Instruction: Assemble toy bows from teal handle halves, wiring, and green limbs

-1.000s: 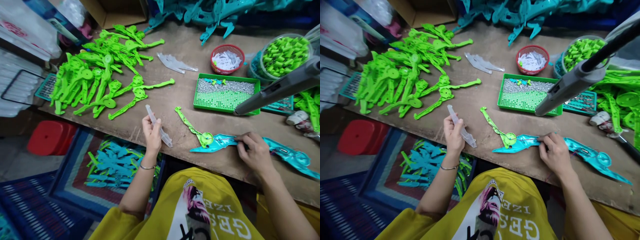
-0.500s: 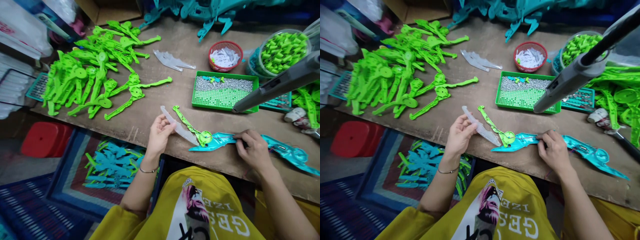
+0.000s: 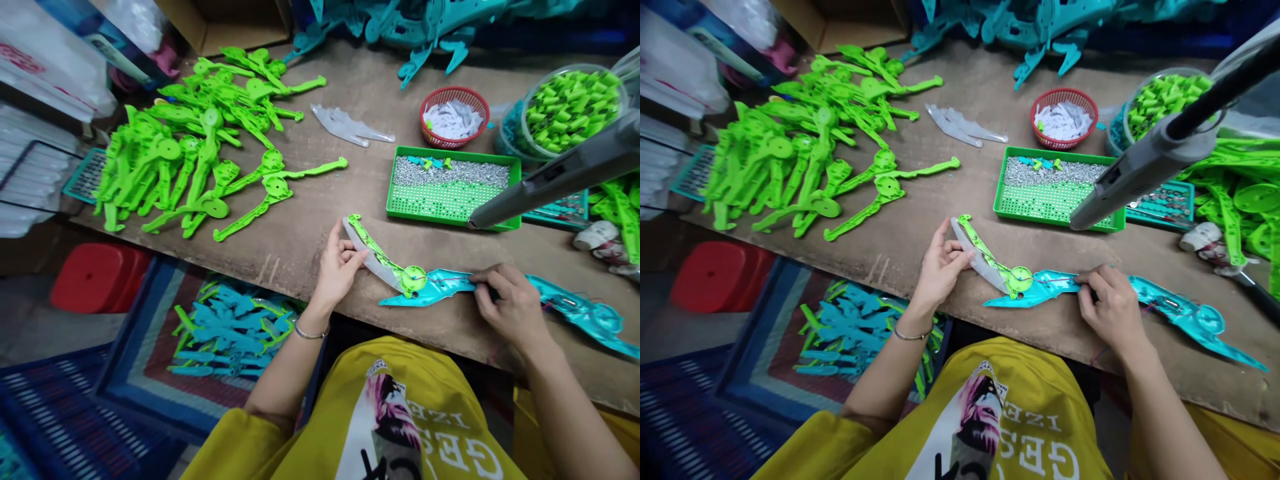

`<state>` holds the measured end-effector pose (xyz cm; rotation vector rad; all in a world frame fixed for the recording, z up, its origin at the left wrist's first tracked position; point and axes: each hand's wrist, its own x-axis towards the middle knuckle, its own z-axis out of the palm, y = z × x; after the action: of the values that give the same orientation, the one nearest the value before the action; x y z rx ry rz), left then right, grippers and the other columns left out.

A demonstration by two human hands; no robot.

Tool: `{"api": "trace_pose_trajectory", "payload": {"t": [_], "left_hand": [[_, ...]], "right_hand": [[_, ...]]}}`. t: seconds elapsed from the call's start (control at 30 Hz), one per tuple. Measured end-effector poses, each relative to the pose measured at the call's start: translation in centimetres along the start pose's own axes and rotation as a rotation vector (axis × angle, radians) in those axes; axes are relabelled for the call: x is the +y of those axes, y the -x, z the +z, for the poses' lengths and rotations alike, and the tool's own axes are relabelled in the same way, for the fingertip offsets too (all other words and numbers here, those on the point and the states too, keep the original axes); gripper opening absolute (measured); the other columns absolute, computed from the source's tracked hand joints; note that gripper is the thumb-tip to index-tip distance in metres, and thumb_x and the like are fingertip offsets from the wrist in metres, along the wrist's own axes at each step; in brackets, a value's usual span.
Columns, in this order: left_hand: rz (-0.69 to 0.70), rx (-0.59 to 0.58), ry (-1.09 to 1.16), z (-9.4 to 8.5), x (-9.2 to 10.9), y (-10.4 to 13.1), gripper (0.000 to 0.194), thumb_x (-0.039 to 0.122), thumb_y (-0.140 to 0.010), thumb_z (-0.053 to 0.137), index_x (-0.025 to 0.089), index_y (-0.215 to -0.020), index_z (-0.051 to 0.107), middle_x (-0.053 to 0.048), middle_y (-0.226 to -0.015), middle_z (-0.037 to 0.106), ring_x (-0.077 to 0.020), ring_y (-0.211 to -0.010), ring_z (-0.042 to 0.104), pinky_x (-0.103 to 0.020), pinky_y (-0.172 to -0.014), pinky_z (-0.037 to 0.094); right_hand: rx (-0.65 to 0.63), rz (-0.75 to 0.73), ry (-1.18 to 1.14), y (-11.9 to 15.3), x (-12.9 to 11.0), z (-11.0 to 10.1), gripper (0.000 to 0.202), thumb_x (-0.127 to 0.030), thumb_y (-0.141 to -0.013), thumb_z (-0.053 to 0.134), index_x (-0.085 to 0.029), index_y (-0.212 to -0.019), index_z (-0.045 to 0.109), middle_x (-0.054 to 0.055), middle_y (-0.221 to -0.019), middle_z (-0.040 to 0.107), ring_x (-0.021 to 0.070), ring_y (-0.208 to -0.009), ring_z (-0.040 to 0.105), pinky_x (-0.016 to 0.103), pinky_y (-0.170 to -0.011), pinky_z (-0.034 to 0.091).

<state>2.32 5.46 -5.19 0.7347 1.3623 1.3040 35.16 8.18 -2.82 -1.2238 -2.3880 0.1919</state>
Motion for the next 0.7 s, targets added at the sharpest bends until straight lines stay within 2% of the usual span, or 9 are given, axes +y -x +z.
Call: {"api": "trace_pose_trajectory", "payload": {"t": [0.2,0.43,0.57,0.7], "left_hand": [[-0.018,-0.024,0.066,0.1,0.3,0.4,0.100,0.028,-0.077,0.081,0.031,-0.158,0.023,0.003,-0.090,0.062,-0.0099,-0.074,0.067,-0.023,-0.069,0.058],[-0.001,0.007,-0.025,0.7,-0.2,0.2,0.097,0.025,-0.077,0.079,0.027,-0.158,0.026,0.002,-0.087,0.063,-0.0109,-0.070,0.066,-0.025,-0.067,0.058],[0.003,-0.024,-0.220,0.4,0.4,-0.2,0.087,0.027,-0.080,0.075,0.021,-0.156,0.033,0.002,-0.087,0.064,-0.0100,-0.067,0.064,-0.025,-0.067,0.057],[0.044,-0.104,-0.628,0.1,2.4,-0.4,0.073,0.030,-0.086,0.070,0.018,-0.152,0.041,0.003,-0.079,0.065,-0.0129,-0.067,0.064,-0.026,-0.069,0.054]], "right_hand": [[-0.014,0.016,0.000,-0.1,-0.1,-0.1,0.013,-0.012,-0.088,0.055,-0.019,-0.086,0.066,0.004,-0.078,0.062,0.0204,-0.074,0.061,0.034,-0.071,0.047],[-0.021,0.035,-0.021,0.1,0.0,-0.1,0.013,-0.012,-0.088,0.055,-0.019,-0.086,0.066,0.005,-0.079,0.064,0.0208,-0.076,0.062,0.034,-0.071,0.048],[-0.025,0.008,-0.039,0.3,0.2,0.0,0.011,-0.013,-0.089,0.056,-0.019,-0.089,0.065,0.005,-0.081,0.064,0.0209,-0.077,0.062,0.034,-0.073,0.048],[-0.010,-0.015,-0.054,0.4,0.5,0.2,0.010,-0.016,-0.092,0.055,-0.019,-0.090,0.065,0.004,-0.082,0.064,0.0202,-0.078,0.063,0.034,-0.074,0.049]]}}
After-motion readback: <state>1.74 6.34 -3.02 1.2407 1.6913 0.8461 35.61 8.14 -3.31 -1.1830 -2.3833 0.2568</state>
